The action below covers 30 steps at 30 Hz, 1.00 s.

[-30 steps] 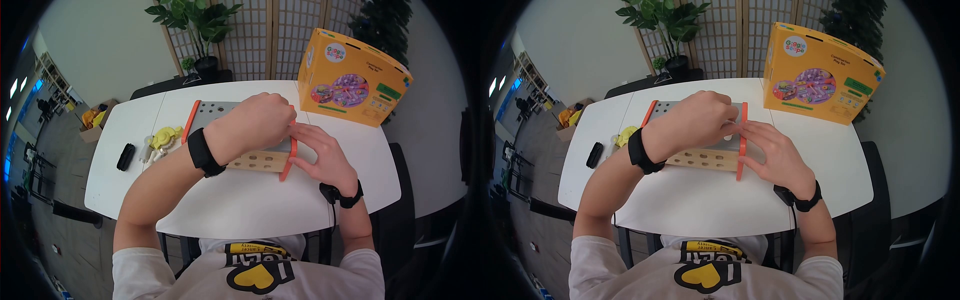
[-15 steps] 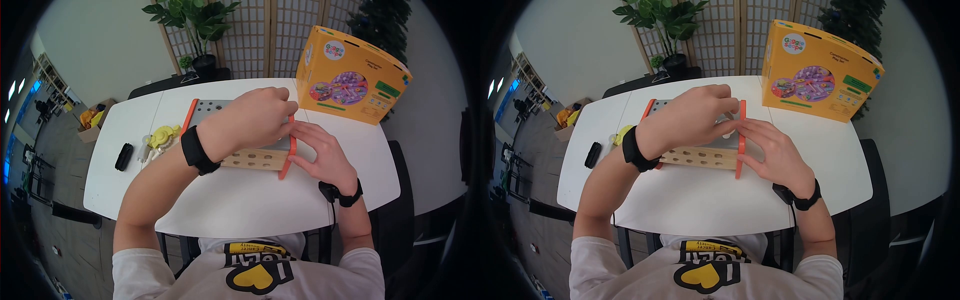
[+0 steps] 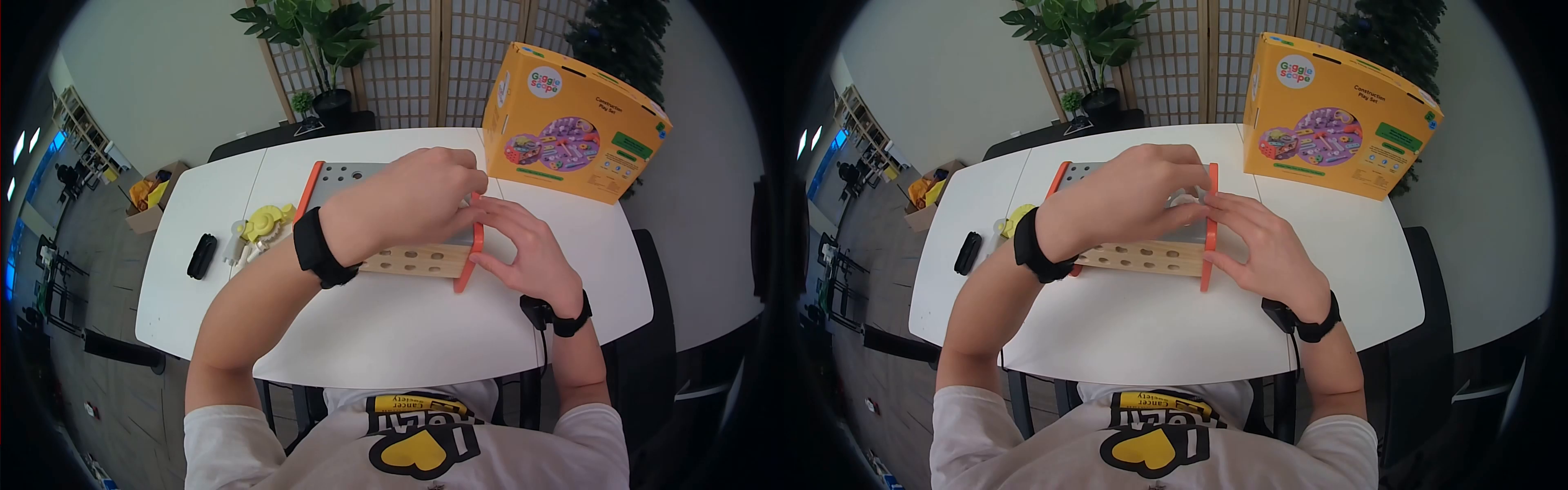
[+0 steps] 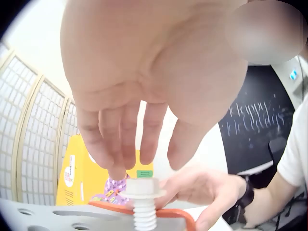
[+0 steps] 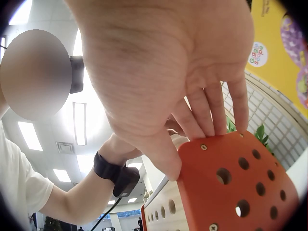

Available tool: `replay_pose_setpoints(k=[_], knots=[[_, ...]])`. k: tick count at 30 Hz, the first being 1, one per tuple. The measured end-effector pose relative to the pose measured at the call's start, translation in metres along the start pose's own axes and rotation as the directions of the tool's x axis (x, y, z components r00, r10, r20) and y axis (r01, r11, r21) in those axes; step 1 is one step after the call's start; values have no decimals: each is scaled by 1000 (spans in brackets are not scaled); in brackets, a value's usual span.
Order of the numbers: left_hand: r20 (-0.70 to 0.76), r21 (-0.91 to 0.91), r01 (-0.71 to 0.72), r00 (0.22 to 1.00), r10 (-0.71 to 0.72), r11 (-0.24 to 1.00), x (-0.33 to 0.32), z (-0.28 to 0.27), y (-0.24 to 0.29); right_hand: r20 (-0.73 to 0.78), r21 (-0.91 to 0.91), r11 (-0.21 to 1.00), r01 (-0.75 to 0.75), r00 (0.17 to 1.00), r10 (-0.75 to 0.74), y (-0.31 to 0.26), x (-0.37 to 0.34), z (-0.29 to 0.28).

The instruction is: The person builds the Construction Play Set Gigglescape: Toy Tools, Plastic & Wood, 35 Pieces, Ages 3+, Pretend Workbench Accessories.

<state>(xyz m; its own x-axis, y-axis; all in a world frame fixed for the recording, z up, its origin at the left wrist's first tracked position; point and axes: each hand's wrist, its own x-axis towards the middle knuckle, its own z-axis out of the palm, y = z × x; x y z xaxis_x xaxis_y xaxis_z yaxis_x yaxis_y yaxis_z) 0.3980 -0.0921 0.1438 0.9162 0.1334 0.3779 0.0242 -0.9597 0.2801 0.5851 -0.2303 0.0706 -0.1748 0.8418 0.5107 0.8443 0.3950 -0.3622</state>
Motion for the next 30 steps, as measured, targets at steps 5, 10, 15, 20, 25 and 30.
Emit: replay_pose_setpoints(k=[5, 10, 15, 20, 25, 30], knots=[[212, 303, 201, 939, -272, 932, 7, -1, 12, 8, 8, 1000, -20, 1000, 19, 1, -1, 0], [144, -33, -47, 988, 51, 998, -2, 2, -12, 4, 27, 999, -20, 1000, 20, 0, 0, -1], [122, -165, -25, 991, 46, 986, 0, -5, -16, 2, 23, 999, -24, 1000, 24, 0, -1, 0], [53, 134, 201, 976, -209, 970, 1, -3, 6, -1, 10, 1000, -5, 1000, 5, 1, -1, 1], [198, 105, 118, 970, -137, 987, 2, -1, -2, -6, 7, 1000, -7, 1000, 7, -1, -1, 1], [171, -111, -61, 982, 80, 992, -2, -3, -16, 7, 6, 1000, -25, 1000, 25, -1, -1, 0]])
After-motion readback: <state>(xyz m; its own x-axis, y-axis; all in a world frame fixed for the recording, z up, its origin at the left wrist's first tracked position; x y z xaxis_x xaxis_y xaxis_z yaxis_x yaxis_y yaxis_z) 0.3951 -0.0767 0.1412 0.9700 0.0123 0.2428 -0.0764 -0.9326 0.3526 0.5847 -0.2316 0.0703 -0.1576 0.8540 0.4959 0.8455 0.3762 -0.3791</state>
